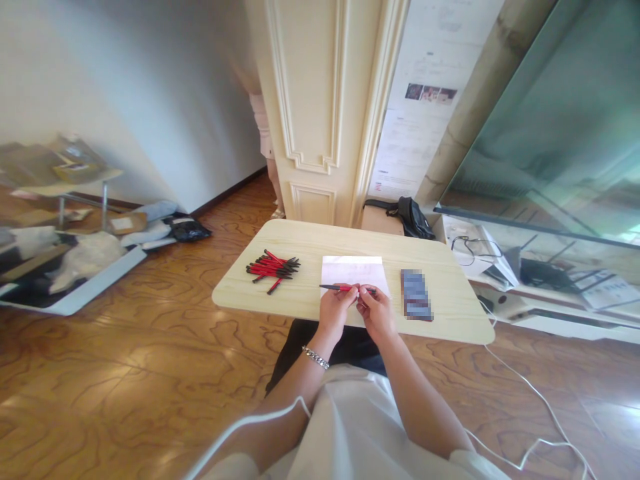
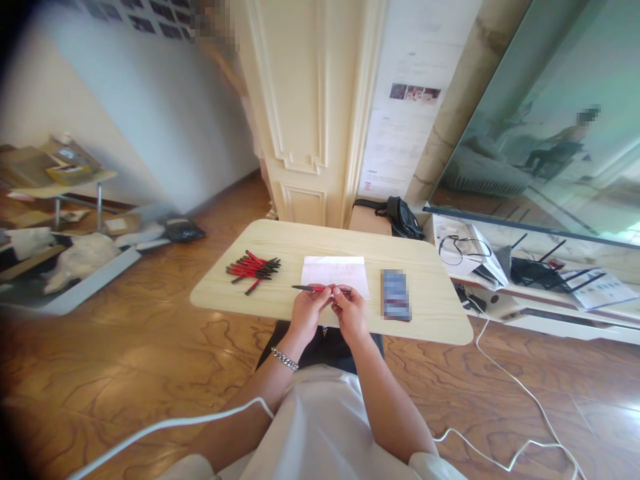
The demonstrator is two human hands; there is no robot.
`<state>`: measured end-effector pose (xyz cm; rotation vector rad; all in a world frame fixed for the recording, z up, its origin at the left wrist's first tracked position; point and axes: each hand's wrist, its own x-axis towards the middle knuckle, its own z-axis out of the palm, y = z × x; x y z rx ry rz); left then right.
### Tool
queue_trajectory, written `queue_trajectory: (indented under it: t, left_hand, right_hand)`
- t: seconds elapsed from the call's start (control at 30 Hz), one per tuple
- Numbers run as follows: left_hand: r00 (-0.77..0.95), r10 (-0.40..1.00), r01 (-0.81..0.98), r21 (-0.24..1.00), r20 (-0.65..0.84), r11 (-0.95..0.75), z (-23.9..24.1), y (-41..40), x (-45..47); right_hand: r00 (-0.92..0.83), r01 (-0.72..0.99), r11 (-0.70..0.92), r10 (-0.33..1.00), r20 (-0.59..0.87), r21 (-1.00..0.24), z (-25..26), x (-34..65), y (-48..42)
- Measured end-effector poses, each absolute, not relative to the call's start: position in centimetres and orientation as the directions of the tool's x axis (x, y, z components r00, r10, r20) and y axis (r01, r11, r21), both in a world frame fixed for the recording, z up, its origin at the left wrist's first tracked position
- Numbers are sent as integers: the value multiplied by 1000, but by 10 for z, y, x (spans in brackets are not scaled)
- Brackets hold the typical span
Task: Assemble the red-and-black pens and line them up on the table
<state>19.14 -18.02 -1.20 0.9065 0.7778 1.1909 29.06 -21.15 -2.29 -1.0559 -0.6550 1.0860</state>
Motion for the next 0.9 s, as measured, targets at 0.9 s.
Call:
queue_trajectory:
  t: [0.9]
  left_hand:
    - [72, 916, 464, 799, 396, -382, -50, -135, 132]
  right_hand:
    - [291, -837, 179, 946, -144, -516, 5, 374, -181]
